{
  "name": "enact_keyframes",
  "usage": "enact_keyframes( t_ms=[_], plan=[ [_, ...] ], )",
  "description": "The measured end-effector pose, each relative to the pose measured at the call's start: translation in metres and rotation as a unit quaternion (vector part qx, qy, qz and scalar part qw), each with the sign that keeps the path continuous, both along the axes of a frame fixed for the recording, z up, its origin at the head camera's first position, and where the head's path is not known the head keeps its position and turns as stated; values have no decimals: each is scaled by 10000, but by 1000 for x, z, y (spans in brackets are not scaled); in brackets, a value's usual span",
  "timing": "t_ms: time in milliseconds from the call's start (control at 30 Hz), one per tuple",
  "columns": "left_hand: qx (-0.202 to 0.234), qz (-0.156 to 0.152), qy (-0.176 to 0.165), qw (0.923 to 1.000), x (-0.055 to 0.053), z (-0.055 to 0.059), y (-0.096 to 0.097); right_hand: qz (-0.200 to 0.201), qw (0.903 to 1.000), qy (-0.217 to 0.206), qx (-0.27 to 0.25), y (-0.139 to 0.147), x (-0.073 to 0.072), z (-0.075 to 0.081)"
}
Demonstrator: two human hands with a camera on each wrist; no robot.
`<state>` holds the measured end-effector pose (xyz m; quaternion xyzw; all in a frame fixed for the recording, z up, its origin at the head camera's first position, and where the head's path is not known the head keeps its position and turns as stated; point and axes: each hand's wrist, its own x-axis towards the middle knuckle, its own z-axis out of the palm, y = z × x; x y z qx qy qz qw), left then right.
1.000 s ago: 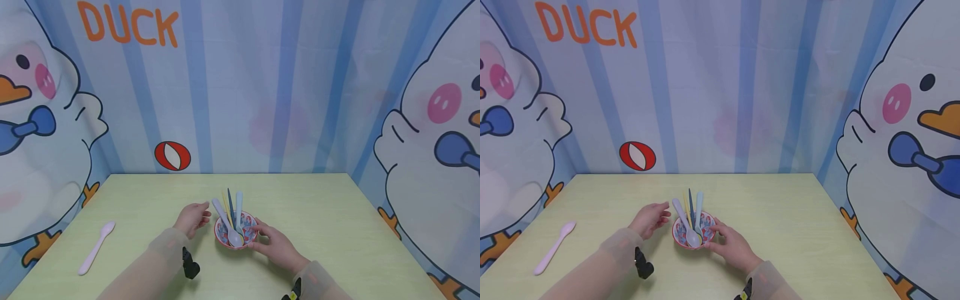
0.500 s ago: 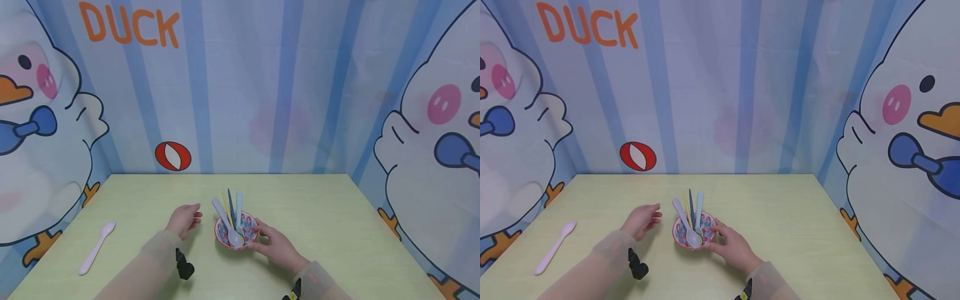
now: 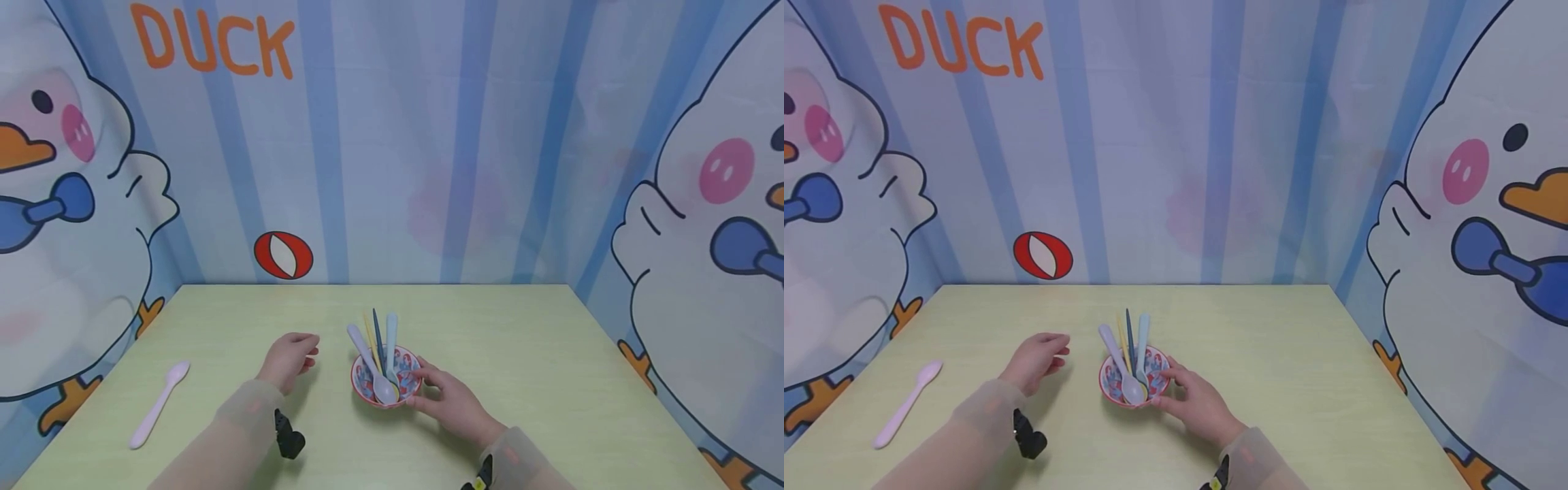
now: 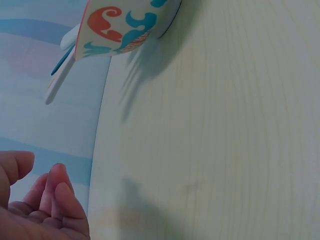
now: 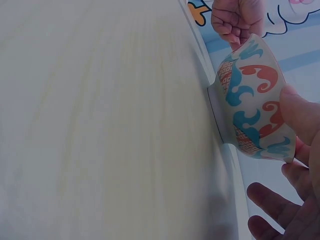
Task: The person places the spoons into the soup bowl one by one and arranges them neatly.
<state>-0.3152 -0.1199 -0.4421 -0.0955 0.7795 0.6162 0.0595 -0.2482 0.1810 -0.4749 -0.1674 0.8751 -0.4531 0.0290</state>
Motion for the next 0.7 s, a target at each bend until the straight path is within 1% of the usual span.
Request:
enact_keyframes(
  t_ms=[233, 333, 533, 700],
  plan=[
    [-225, -160, 146, 9995, 7, -1, -17, 20, 10000, -27, -37, 0, -1, -1],
    [-293, -177, 168, 9993, 9, -2, -24, 28, 10000, -21, -35, 0, -2, -2],
    [-500, -89, 96, 9987, 12, -4, -36, -30, 10000, -12, 13, 0, -1, -2],
    [-559, -71, 72, 9984, 13, -7, -45, -43, 10000, 5, 27, -1, -1, -1]
  ],
)
